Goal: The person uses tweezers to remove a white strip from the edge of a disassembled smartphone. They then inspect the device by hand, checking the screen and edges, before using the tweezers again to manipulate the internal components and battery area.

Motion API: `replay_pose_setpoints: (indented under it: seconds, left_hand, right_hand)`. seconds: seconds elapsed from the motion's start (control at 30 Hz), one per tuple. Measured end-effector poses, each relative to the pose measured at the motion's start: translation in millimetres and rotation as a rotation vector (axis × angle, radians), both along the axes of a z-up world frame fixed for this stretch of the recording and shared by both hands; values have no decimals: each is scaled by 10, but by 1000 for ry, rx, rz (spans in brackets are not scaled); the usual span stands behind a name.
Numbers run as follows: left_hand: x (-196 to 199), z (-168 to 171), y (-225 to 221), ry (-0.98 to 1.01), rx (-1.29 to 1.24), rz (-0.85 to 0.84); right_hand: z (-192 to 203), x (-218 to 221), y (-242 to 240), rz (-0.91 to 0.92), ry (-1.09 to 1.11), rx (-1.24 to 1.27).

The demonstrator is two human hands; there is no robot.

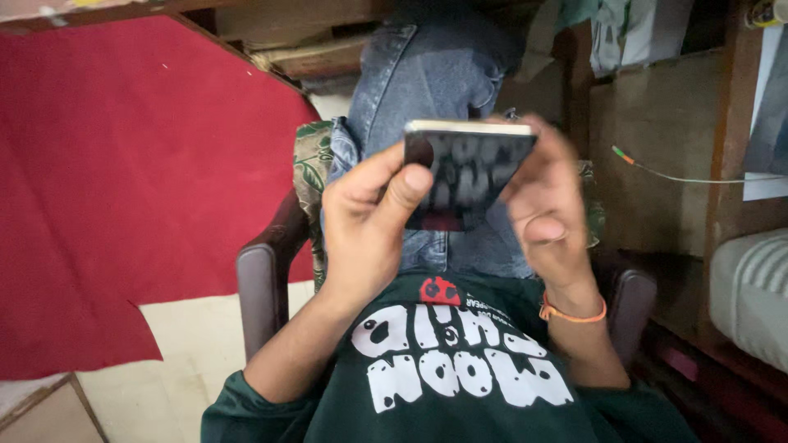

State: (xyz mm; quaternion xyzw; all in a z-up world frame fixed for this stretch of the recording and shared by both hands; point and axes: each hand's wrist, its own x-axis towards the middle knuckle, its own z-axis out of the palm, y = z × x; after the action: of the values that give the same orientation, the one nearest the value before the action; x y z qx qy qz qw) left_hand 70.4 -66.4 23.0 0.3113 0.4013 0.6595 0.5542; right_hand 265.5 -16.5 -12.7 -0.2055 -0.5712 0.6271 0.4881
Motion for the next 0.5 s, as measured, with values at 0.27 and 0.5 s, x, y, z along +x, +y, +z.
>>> replay_pose_setpoints:
  seconds: [0.27,0.5]
  left_hand:
    - [-111,-50,-276,-439,220,-217]
    - [-223,187,-607,-401,394,-389]
  right_hand:
    - [49,-9,-679,315,93,-398]
    - [391,1,-1287,358,12,-282]
